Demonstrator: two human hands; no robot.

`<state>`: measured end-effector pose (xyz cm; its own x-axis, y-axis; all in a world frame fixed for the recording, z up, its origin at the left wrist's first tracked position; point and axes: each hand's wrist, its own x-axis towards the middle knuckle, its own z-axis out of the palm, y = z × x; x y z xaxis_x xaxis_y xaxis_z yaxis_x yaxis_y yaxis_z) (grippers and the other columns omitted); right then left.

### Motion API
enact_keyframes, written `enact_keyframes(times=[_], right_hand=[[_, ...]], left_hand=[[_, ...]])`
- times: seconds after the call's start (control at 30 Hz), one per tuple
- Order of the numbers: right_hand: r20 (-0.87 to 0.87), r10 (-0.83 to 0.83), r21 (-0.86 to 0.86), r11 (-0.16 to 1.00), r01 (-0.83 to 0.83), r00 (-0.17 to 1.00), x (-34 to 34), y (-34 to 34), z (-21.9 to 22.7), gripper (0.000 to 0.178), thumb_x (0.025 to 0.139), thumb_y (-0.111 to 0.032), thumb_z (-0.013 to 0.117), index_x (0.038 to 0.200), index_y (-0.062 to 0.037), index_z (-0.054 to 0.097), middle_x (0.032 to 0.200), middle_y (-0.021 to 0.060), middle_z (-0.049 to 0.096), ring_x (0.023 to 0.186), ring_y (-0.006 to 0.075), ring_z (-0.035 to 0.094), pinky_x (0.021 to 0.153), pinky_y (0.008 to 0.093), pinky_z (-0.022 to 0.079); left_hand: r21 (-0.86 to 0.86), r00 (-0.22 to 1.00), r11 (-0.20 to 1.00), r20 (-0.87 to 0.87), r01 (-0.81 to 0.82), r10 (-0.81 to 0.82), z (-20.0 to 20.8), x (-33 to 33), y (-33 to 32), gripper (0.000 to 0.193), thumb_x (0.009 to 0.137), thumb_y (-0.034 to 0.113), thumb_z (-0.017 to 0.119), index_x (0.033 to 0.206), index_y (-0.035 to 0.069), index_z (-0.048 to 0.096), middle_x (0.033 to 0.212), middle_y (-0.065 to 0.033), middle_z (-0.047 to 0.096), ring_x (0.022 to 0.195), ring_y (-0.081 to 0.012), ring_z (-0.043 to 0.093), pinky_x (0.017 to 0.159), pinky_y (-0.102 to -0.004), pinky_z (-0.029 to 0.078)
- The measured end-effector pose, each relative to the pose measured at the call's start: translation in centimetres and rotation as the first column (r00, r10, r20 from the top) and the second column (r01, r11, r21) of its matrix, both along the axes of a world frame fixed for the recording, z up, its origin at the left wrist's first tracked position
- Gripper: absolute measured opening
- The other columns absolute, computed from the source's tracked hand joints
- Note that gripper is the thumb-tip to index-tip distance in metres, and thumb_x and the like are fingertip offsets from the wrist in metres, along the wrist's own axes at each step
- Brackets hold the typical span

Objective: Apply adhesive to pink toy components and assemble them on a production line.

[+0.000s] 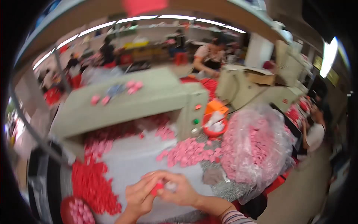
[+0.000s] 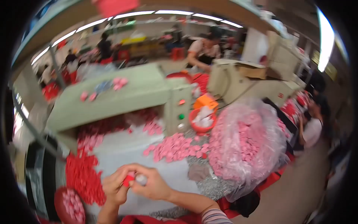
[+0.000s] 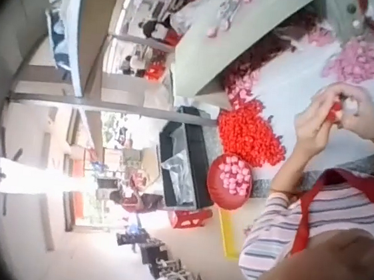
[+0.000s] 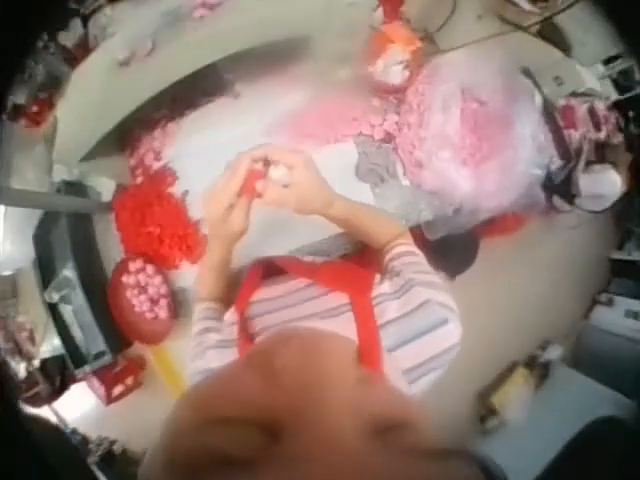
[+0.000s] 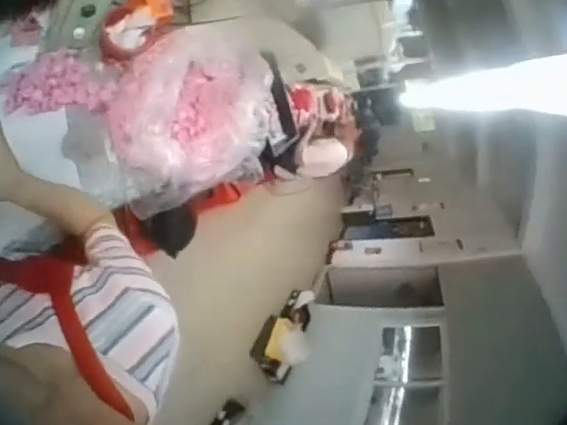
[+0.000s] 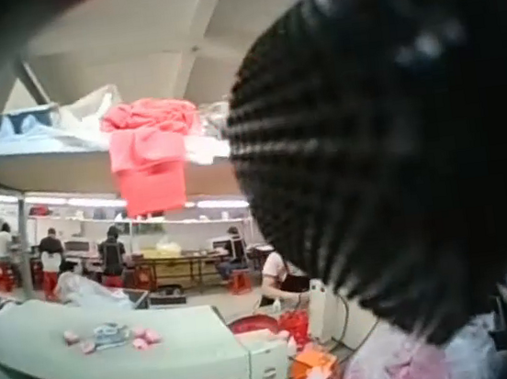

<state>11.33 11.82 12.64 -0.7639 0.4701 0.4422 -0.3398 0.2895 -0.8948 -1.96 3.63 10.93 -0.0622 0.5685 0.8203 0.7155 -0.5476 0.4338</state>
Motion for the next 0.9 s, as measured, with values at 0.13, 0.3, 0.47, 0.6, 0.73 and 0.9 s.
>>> enact_keyframes(times=[0.13,0.3,0.47,0.6,0.73,0.9], right_hand=[[-0.201,0.035,-0.088,0.995,-0.054,0.979,-0.9,-0.2,0.2,0.037,0.071,0.000,0.051,0.109,-0.0001,0.051,0.099,0.0069,0.057,0.098,0.0120,0.050,0.086,0.0264,0.040],[-0.220,-0.128,0.052,0.988,0.143,0.967,1.0,0.2,-1.0,0.033,0.071,-0.009,0.057,0.102,-0.0015,0.056,0.094,0.0097,0.060,0.090,0.0178,0.057,0.078,0.0311,0.046],[-0.207,-0.078,0.028,0.996,0.086,0.975,0.4,0.9,0.2,0.034,0.068,-0.007,0.058,0.102,-0.0013,0.057,0.094,0.0113,0.060,0.089,0.0175,0.057,0.078,0.0308,0.046],[-0.168,-0.063,-0.020,0.998,0.061,0.984,-0.2,1.3,0.9,0.033,0.067,-0.004,0.056,0.100,-0.0011,0.057,0.093,0.0113,0.060,0.088,0.0171,0.058,0.077,0.0294,0.046],[-0.202,-0.055,0.012,0.998,0.059,0.978,0.1,1.9,0.8,0.033,0.067,-0.002,0.054,0.100,-0.0011,0.057,0.092,0.0109,0.061,0.087,0.0167,0.058,0.076,0.0284,0.046],[-0.195,-0.064,-0.046,0.997,0.056,0.979,0.4,1.2,0.9,0.034,0.066,-0.002,0.054,0.100,-0.0012,0.058,0.091,0.0111,0.061,0.085,0.0169,0.058,0.076,0.0284,0.046]], left_hand=[[-0.148,0.999,0.989,0.046,0.013,-0.006,0.1,-0.6,-1.1,0.036,0.080,0.000,0.048,0.116,-0.007,0.049,0.103,-0.0176,0.058,0.093,-0.0245,0.056,0.082,-0.0322,0.044],[-0.089,0.984,0.994,0.175,0.058,-0.041,0.0,2.6,0.3,0.032,0.073,-0.008,0.044,0.103,-0.009,0.056,0.096,-0.0176,0.060,0.086,-0.0248,0.058,0.078,-0.0319,0.046],[-0.228,0.984,0.972,0.176,0.050,-0.009,1.1,1.9,0.4,0.034,0.071,-0.003,0.039,0.101,-0.008,0.055,0.089,-0.0167,0.059,0.078,-0.0232,0.058,0.072,-0.0307,0.046],[-0.176,0.995,0.984,0.095,-0.022,0.039,0.6,0.6,0.6,0.033,0.073,-0.001,0.039,0.102,-0.007,0.054,0.090,-0.0154,0.059,0.076,-0.0237,0.057,0.068,-0.0307,0.046],[-0.322,0.998,0.946,0.027,-0.048,0.060,1.1,0.8,0.4,0.033,0.076,0.001,0.039,0.105,-0.007,0.052,0.089,-0.0161,0.059,0.075,-0.0249,0.057,0.068,-0.0295,0.046],[-0.278,0.995,0.961,0.094,0.005,0.022,0.1,0.8,0.1,0.035,0.077,0.003,0.040,0.109,-0.008,0.049,0.090,-0.0176,0.058,0.077,-0.0251,0.057,0.070,-0.0300,0.046]])
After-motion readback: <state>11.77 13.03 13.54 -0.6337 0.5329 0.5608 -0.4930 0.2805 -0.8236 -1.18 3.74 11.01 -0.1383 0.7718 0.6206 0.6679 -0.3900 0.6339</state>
